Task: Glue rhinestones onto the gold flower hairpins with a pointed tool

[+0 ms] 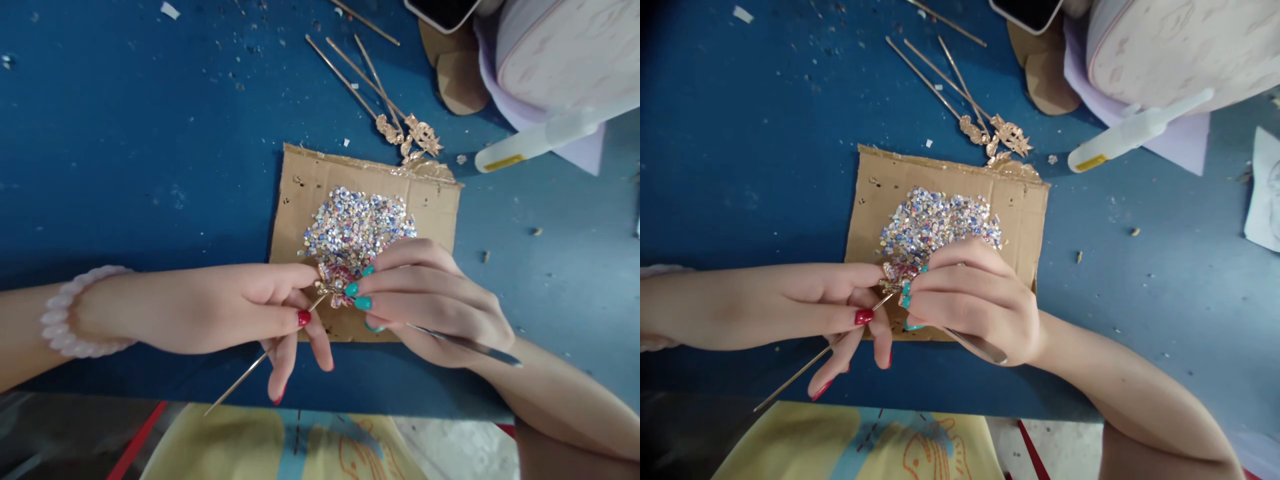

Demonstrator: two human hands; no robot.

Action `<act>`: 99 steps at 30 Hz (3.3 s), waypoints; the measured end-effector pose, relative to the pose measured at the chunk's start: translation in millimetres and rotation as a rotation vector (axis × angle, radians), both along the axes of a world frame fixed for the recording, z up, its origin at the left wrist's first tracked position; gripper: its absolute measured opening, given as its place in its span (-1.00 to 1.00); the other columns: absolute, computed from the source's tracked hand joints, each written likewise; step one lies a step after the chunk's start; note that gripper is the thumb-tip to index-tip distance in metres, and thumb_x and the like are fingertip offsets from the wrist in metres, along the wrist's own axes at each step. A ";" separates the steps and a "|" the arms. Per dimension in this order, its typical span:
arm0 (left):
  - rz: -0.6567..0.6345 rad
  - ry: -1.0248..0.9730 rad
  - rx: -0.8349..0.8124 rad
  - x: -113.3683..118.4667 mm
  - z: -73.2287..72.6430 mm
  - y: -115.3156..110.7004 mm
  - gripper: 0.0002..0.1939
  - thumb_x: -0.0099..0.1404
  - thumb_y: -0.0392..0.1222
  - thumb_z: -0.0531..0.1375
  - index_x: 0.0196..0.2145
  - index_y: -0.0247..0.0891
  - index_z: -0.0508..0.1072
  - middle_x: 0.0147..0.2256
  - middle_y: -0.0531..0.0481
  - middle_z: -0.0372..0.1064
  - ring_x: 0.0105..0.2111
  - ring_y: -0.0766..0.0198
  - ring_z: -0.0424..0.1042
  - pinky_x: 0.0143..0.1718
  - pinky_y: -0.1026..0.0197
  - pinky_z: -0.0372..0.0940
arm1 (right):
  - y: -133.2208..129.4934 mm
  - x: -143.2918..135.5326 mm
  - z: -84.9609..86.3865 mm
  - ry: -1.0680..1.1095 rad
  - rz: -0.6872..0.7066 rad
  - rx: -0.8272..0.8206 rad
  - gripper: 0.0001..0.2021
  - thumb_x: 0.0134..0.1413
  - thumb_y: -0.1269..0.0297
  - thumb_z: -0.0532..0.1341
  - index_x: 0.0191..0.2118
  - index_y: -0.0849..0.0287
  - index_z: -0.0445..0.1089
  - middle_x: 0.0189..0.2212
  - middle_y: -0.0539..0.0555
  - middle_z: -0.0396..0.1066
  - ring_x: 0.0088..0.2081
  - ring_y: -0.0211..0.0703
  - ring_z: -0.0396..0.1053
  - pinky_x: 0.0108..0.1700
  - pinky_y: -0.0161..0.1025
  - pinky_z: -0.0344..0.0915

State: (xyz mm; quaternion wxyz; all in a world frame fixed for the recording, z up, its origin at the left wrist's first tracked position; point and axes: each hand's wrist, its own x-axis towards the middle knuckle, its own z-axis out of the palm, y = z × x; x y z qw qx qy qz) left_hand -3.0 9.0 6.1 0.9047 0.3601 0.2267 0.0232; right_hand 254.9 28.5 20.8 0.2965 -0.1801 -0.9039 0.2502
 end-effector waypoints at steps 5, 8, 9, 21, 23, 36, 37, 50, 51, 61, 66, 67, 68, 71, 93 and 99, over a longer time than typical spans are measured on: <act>-0.003 0.012 0.012 0.6 0.7 0.7 -0.69 0.58 -0.24 -0.09 0.19 -0.06 0.24 -0.06 -0.01 0.50 -0.42 0.44 0.51 -0.18 0.26 0.37 | -0.1 0.6 -0.3 0.003 -0.005 -0.004 -0.97 0.22 0.43 0.28 -0.23 0.25 0.49 -0.29 0.14 0.62 -0.17 -0.12 0.53 -0.13 -0.10 0.54; -0.012 0.025 0.014 1.4 2.0 1.1 -0.71 0.59 -0.19 -0.08 0.18 -0.07 0.24 -0.06 -0.01 0.50 -0.42 0.43 0.52 -0.16 0.24 0.37 | 0.5 0.9 -0.6 0.004 0.003 -0.011 -0.96 0.19 0.45 0.30 -0.23 0.26 0.49 -0.29 0.15 0.61 -0.17 -0.10 0.53 -0.12 -0.10 0.54; -0.012 0.025 0.015 1.5 2.2 1.0 -0.72 0.59 -0.18 -0.08 0.17 -0.07 0.25 -0.06 0.00 0.50 -0.42 0.43 0.52 -0.16 0.24 0.37 | 0.8 1.0 -0.7 0.007 0.008 -0.010 -0.95 0.18 0.45 0.31 -0.23 0.27 0.49 -0.29 0.16 0.61 -0.17 -0.10 0.53 -0.13 -0.10 0.54; 0.007 0.013 -0.002 0.7 0.7 -0.3 -0.72 0.58 -0.16 -0.07 0.16 -0.08 0.25 -0.06 -0.03 0.50 -0.43 0.41 0.52 -0.18 0.22 0.37 | 1.7 -0.5 -2.3 0.030 0.004 -0.007 -0.97 0.19 0.44 0.31 -0.24 0.26 0.50 -0.31 0.14 0.62 -0.20 -0.12 0.53 -0.12 -0.11 0.54; 0.012 -0.003 -0.009 0.6 -0.3 -0.3 -0.72 0.57 -0.14 -0.05 0.17 -0.05 0.25 -0.06 -0.01 0.49 -0.43 0.42 0.52 -0.18 0.23 0.38 | 1.6 -0.3 -2.0 0.028 0.004 -0.002 -0.98 0.20 0.43 0.31 -0.24 0.25 0.49 -0.31 0.13 0.62 -0.20 -0.13 0.54 -0.13 -0.11 0.55; 0.002 0.054 0.001 4.5 3.7 0.6 -0.81 0.54 -0.25 -0.07 0.04 -0.17 0.22 -0.08 -0.08 0.49 -0.46 0.45 0.49 -0.17 0.22 0.42 | 1.8 -3.5 -6.3 0.093 -0.014 0.020 -0.99 0.20 0.43 0.31 -0.27 0.23 0.48 -0.34 0.12 0.63 -0.24 -0.13 0.56 -0.20 -0.13 0.56; 0.004 0.052 0.003 4.7 3.6 0.8 -0.81 0.53 -0.26 -0.06 0.05 -0.17 0.22 -0.09 -0.08 0.48 -0.46 0.45 0.49 -0.17 0.21 0.42 | 1.8 -3.3 -6.9 0.108 -0.030 0.000 -0.99 0.21 0.42 0.31 -0.27 0.23 0.48 -0.34 0.11 0.63 -0.24 -0.14 0.57 -0.19 -0.13 0.56; 0.032 0.002 0.027 3.5 -4.1 1.2 -0.84 0.47 -0.23 0.06 -0.02 -0.20 0.18 -0.12 -0.07 0.50 -0.47 0.42 0.48 -0.29 0.19 0.38 | 19.1 19.0 -25.3 0.369 -0.358 -0.050 -0.94 0.20 0.34 0.31 -0.21 0.11 0.53 -0.39 0.04 0.57 -0.27 -0.14 0.53 -0.17 -0.10 0.49; 0.027 0.018 0.028 3.3 -4.8 1.3 -0.85 0.46 -0.24 0.07 -0.05 -0.20 0.17 -0.12 -0.07 0.50 -0.46 0.41 0.48 -0.27 0.18 0.37 | 24.9 26.1 -28.2 0.351 -0.412 -0.013 -0.94 0.20 0.32 0.30 -0.22 0.10 0.53 -0.39 0.04 0.56 -0.27 -0.13 0.52 -0.16 -0.09 0.48; 0.036 0.073 0.110 0.1 -7.6 2.0 -0.78 0.43 -0.19 0.11 -0.03 -0.22 0.16 -0.10 -0.16 0.52 -0.46 0.38 0.46 -0.25 0.12 0.36 | 62.8 75.2 -47.9 0.038 -0.734 0.221 -0.84 0.22 0.27 0.23 -0.31 0.14 0.57 -0.35 0.12 0.60 -0.21 -0.04 0.53 -0.09 0.00 0.45; 0.036 0.110 0.143 1.4 -3.2 2.4 -0.77 0.45 -0.17 0.12 -0.01 -0.24 0.19 -0.11 -0.15 0.53 -0.46 0.40 0.46 -0.26 0.17 0.33 | 52.3 82.6 -49.1 -0.164 -0.566 0.328 -0.84 0.24 0.28 0.22 -0.25 0.09 0.58 -0.23 0.13 0.66 -0.11 0.02 0.54 -0.03 0.06 0.41; 0.040 0.117 0.136 1.5 -2.6 2.6 -0.77 0.45 -0.16 0.13 -0.01 -0.24 0.19 -0.11 -0.15 0.53 -0.45 0.40 0.46 -0.26 0.17 0.33 | 50.2 84.5 -49.1 -0.169 -0.567 0.323 -0.83 0.25 0.28 0.21 -0.24 0.10 0.58 -0.22 0.14 0.66 -0.11 0.03 0.54 -0.04 0.06 0.40; 0.043 0.119 0.128 1.4 -2.2 2.7 -0.76 0.45 -0.15 0.15 -0.02 -0.23 0.19 -0.12 -0.14 0.54 -0.45 0.40 0.47 -0.25 0.17 0.34 | 48.1 86.4 -49.0 -0.167 -0.579 0.311 -0.82 0.26 0.28 0.20 -0.23 0.10 0.58 -0.23 0.15 0.66 -0.11 0.03 0.54 -0.04 0.07 0.40; 0.058 0.137 0.121 1.1 -1.7 3.4 -0.74 0.45 -0.16 0.18 -0.02 -0.23 0.20 -0.11 -0.12 0.54 -0.42 0.40 0.48 -0.22 0.18 0.35 | 40.3 92.3 -48.5 -0.173 -0.590 0.257 -0.81 0.26 0.26 0.20 -0.24 0.11 0.59 -0.22 0.16 0.66 -0.11 0.04 0.53 -0.04 0.08 0.39; 0.108 0.192 0.205 2.3 -2.7 6.3 -0.54 0.25 -0.08 0.40 -0.08 -0.25 0.25 -0.19 -0.09 0.58 -0.52 0.44 0.44 -0.32 0.23 0.43 | 61.2 82.5 -55.8 0.118 -0.798 -0.163 -0.70 0.22 0.07 0.21 -0.21 0.21 0.53 -0.25 0.14 0.59 -0.20 -0.05 0.52 -0.09 -0.07 0.43; 0.117 0.194 0.200 5.4 0.2 5.0 -0.51 0.23 -0.14 0.40 -0.04 -0.26 0.22 -0.21 -0.08 0.59 -0.54 0.46 0.43 -0.34 0.24 0.43 | 80.5 73.3 -63.0 0.140 -0.809 -0.186 -0.71 0.22 0.02 0.21 -0.24 0.17 0.44 -0.29 0.12 0.52 -0.24 -0.05 0.47 -0.06 -0.04 0.41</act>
